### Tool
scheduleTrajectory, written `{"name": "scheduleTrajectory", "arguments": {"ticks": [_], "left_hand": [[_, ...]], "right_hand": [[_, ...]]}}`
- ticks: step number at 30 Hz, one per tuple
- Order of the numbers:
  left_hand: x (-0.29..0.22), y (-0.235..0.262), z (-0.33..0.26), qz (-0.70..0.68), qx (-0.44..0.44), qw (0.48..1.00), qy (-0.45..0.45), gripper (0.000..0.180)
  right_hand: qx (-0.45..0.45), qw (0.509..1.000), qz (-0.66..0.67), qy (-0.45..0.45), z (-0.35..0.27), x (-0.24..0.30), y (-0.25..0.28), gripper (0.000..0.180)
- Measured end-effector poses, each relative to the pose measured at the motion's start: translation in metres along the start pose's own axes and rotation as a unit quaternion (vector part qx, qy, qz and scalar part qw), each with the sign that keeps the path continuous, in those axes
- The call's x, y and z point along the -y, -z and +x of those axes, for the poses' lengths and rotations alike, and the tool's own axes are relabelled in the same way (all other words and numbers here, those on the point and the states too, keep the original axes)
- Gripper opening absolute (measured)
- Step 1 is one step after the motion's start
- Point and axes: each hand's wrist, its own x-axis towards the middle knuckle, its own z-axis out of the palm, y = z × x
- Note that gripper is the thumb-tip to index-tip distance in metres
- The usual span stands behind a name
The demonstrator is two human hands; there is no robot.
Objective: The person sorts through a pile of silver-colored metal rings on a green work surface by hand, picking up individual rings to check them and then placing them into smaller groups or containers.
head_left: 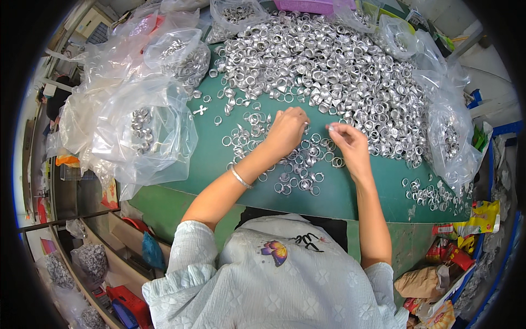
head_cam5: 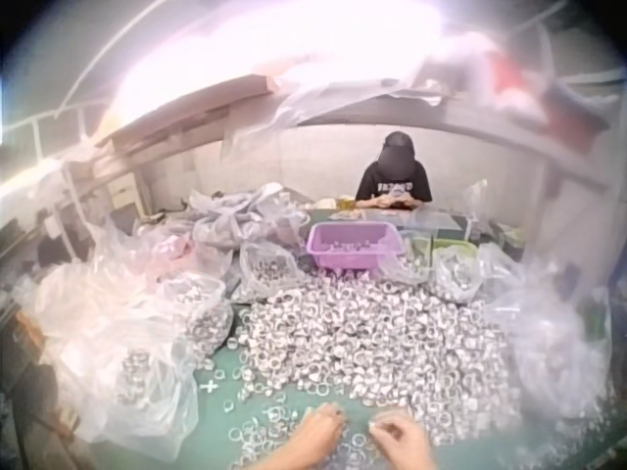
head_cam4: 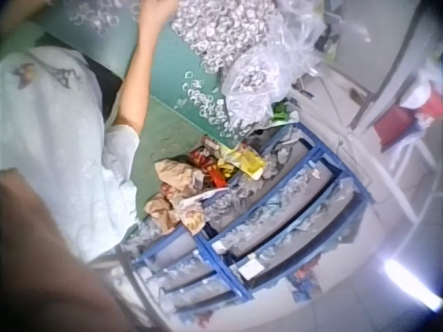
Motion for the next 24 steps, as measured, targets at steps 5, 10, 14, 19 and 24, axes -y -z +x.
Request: {"name": "scheduleTrajectory", "arguments": {"ticks": [5, 10, 14, 19, 24], "left_hand": [[-0.047, 0.04, -0.021, -0.396, 0.017, 0.892, 0.216, 0.012], [-0.08, 0.057, -0.052, -0.672, 0.067, 0.675, 0.298, 0.02], [-0.098, 0.062, -0.062, -0.704, 0.082, 0.624, 0.33, 0.022], [-0.1, 0.062, -0.069, -0.702, 0.1, 0.619, 0.339, 0.023], [-0.103, 0.063, -0.071, -0.698, 0.094, 0.605, 0.372, 0.023]], "right_hand": [[0.026, 0.941, 0.326, -0.092, -0.052, 0.022, -0.005, 0.013], [-0.013, 0.949, 0.314, -0.036, -0.08, 0.025, -0.016, 0.011], [-0.014, 0.968, 0.24, 0.072, -0.089, 0.021, -0.021, 0.009], [-0.011, 0.984, 0.125, 0.126, -0.096, 0.03, -0.021, 0.018], [-0.048, 0.986, 0.119, 0.108, -0.1, 0.036, -0.029, 0.029]]}}
